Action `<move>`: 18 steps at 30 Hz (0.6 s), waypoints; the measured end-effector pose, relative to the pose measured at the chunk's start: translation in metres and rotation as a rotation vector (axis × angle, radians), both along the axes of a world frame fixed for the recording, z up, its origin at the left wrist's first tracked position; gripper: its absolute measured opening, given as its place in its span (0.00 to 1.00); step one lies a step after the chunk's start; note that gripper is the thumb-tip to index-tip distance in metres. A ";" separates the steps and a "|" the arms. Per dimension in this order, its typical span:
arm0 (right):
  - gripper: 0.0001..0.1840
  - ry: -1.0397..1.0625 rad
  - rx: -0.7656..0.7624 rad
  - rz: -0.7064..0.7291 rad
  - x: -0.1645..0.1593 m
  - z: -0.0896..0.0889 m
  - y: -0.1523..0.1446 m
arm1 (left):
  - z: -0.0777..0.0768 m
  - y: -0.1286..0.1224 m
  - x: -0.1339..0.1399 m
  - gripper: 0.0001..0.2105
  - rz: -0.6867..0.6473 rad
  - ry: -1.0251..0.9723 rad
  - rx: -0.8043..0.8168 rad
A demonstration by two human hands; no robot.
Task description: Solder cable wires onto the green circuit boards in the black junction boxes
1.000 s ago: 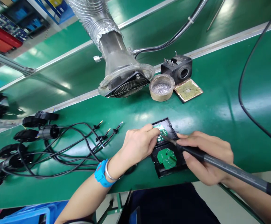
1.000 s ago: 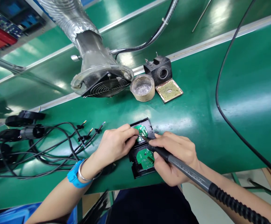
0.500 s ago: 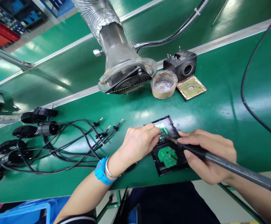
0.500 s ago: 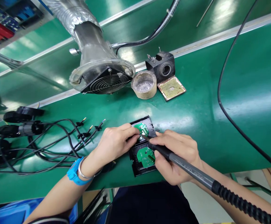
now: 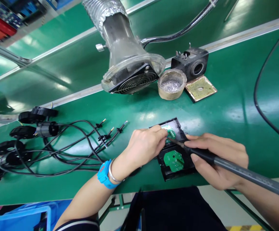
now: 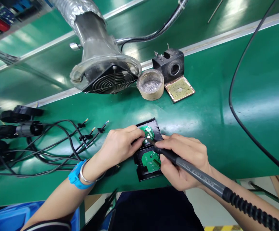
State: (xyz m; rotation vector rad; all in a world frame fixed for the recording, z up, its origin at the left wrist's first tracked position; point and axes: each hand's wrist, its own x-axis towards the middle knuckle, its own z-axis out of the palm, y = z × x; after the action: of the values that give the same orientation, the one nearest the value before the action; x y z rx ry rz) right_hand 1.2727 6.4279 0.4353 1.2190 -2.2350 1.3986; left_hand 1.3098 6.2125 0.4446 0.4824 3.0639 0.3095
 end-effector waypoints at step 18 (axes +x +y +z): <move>0.14 0.158 0.019 0.102 0.004 0.004 0.000 | 0.002 0.003 -0.001 0.08 0.017 0.015 0.010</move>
State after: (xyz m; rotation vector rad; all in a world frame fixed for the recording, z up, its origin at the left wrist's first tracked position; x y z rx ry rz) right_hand 1.2765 6.4281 0.4388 1.4159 -2.1108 1.2704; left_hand 1.3089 6.2154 0.4463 0.4617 3.0837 0.3238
